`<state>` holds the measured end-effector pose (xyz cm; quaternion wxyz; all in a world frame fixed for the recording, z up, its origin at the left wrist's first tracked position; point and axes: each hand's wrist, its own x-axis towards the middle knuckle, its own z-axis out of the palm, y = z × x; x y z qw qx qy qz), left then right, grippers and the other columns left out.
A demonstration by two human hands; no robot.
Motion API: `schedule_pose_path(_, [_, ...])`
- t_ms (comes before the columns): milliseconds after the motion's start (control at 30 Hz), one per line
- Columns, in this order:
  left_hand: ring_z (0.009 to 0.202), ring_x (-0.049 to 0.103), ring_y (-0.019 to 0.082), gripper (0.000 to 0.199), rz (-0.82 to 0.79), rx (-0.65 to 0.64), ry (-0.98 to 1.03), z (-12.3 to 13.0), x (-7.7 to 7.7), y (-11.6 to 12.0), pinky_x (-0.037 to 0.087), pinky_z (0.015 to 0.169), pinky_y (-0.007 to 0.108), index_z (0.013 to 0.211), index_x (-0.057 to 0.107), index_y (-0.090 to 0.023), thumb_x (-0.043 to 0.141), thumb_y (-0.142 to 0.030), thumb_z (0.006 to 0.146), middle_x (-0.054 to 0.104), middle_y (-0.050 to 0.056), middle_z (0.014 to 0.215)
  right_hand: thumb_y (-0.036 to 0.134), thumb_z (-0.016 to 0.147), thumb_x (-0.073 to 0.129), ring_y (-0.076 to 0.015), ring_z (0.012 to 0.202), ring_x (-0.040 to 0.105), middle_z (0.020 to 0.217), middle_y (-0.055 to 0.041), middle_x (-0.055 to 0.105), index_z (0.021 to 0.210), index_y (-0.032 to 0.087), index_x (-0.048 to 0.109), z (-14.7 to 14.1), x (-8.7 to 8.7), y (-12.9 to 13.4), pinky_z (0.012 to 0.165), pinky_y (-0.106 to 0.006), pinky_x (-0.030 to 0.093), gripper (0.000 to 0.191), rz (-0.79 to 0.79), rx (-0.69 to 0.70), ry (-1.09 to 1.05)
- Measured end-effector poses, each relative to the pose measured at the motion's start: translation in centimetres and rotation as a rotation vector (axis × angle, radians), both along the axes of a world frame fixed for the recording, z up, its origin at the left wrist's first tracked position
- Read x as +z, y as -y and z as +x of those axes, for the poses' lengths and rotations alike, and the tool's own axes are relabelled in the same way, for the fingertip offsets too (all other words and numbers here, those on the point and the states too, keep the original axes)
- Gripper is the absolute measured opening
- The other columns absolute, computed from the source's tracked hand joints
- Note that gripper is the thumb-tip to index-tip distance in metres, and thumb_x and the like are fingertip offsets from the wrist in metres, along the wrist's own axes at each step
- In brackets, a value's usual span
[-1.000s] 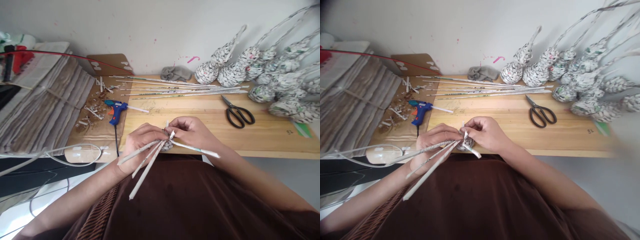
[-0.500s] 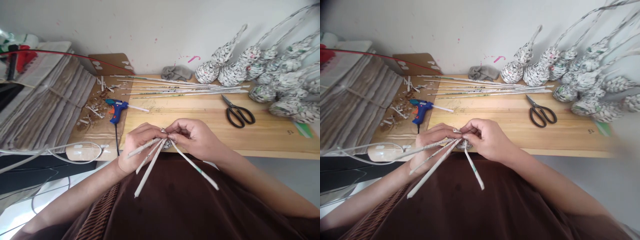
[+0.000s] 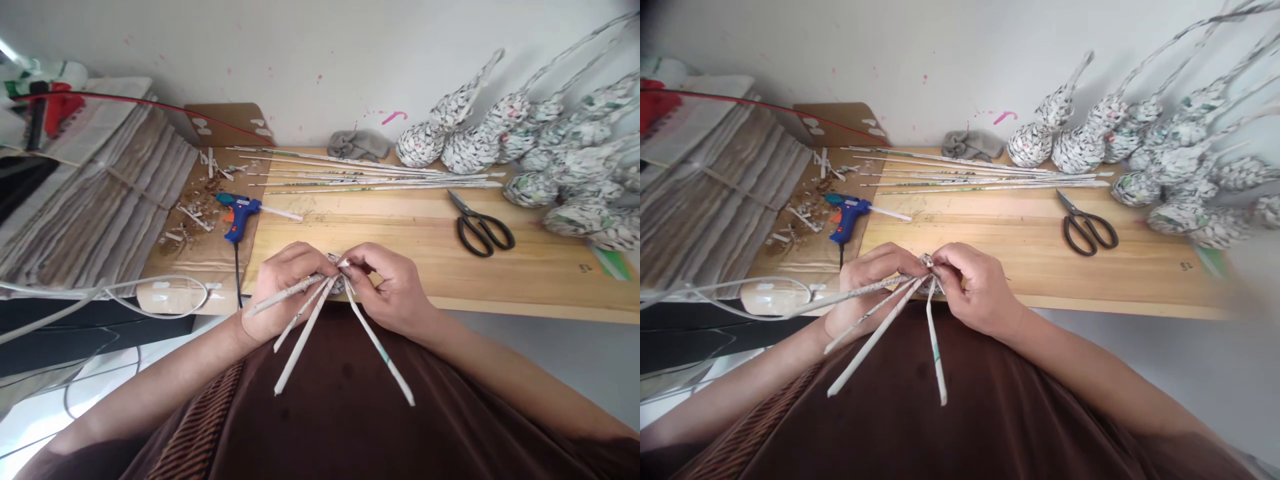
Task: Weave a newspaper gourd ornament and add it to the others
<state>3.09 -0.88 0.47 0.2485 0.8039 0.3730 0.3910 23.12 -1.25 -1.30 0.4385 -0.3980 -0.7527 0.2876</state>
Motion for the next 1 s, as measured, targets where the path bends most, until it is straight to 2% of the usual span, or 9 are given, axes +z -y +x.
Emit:
schedule_pose_path(167, [0.075,0.067,0.015,0.002,-0.011,0.023,-0.013,-0.1,-0.9,-0.2,0.052,0.067,0.027,0.088,0.070,-0.018,0.070,-0.020,0.089,0.069,0.004,0.084,0.006,0.091,0.058,-0.0146,0.079,0.067,0.087,-0.0039,0.072,0.096,0.018,0.068,0.6,-0.8,-0.2,0.072,-0.026,0.052,0.016,0.027,0.062,-0.057])
schedule_pose_path(333, [0.093,0.070,0.020,0.004,-0.044,0.006,0.083,0.0,-1.3,-0.3,0.054,0.084,0.033,0.092,0.070,-0.019,0.072,-0.019,0.088,0.073,0.007,0.097,0.006,0.090,0.058,-0.0154,0.080,0.069,0.088,-0.0056,0.073,0.098,0.017,0.071,1.0,-0.5,-0.2,0.074,-0.028,0.055,0.019,0.061,0.079,-0.044])
schedule_pose_path(400, [0.095,0.070,0.021,0.004,-0.078,0.007,0.113,0.1,-1.2,-0.4,0.055,0.085,0.036,0.092,0.071,-0.020,0.073,-0.022,0.088,0.075,0.007,0.100,0.006,0.090,0.060,-0.0162,0.083,0.069,0.090,-0.0070,0.074,0.100,0.017,0.071,1.0,-0.3,0.1,0.077,-0.030,0.057,0.018,0.077,0.072,-0.025])
schedule_pose_path(533, [0.093,0.073,0.024,0.008,-0.173,0.014,0.178,0.2,-1.3,-0.5,0.057,0.084,0.040,0.090,0.073,-0.020,0.074,-0.027,0.087,0.077,0.009,0.099,0.007,0.087,0.065,-0.0183,0.089,0.071,0.095,-0.0098,0.074,0.102,0.016,0.071,0.8,0.0,0.6,0.082,-0.031,0.058,0.018,0.224,0.034,0.046])
schedule_pose_path(633, [0.092,0.073,0.026,0.010,-0.237,0.049,0.255,0.5,-1.4,-0.5,0.057,0.084,0.041,0.087,0.074,-0.019,0.077,-0.028,0.084,0.077,0.010,0.096,0.009,0.088,0.067,-0.0178,0.086,0.070,0.091,-0.0078,0.075,0.101,0.017,0.070,0.6,0.1,0.7,0.079,-0.030,0.058,0.016,0.314,0.009,0.109])
schedule_pose_path(700, [0.089,0.073,0.026,0.011,-0.297,0.058,0.300,0.8,-1.4,-0.5,0.057,0.082,0.040,0.086,0.074,-0.019,0.078,-0.029,0.083,0.077,0.010,0.095,0.010,0.089,0.067,-0.0157,0.080,0.070,0.089,-0.0050,0.075,0.101,0.019,0.069,0.5,0.1,0.7,0.075,-0.028,0.058,0.015,0.279,-0.044,0.101])
schedule_pose_path(867, [0.088,0.072,0.025,0.011,-0.387,0.071,0.385,1.1,-0.9,-0.2,0.057,0.082,0.040,0.084,0.074,-0.020,0.079,-0.029,0.081,0.075,0.010,0.094,0.014,0.086,0.071,-0.0112,0.065,0.066,0.083,0.0001,0.074,0.100,0.020,0.066,0.1,0.1,0.8,0.059,-0.022,0.052,0.016,-0.033,-0.124,0.024])
schedule_pose_path(933, [0.091,0.072,0.025,0.010,-0.385,0.080,0.343,1.0,-0.8,-0.1,0.057,0.084,0.039,0.086,0.074,-0.019,0.079,-0.026,0.080,0.075,0.009,0.097,0.019,0.083,0.075,-0.0124,0.067,0.066,0.083,-0.0003,0.073,0.100,0.020,0.067,0.0,0.2,0.8,0.060,-0.024,0.052,0.019,-0.068,-0.120,0.023])
schedule_pose_path(1000, [0.091,0.072,0.023,0.010,-0.351,0.084,0.291,0.7,-1.0,-0.2,0.057,0.083,0.037,0.088,0.073,-0.019,0.078,-0.025,0.081,0.075,0.009,0.097,0.020,0.085,0.072,-0.0132,0.068,0.065,0.084,-0.0015,0.073,0.098,0.019,0.068,-0.1,0.1,0.6,0.062,-0.025,0.052,0.014,-0.053,-0.105,0.022])
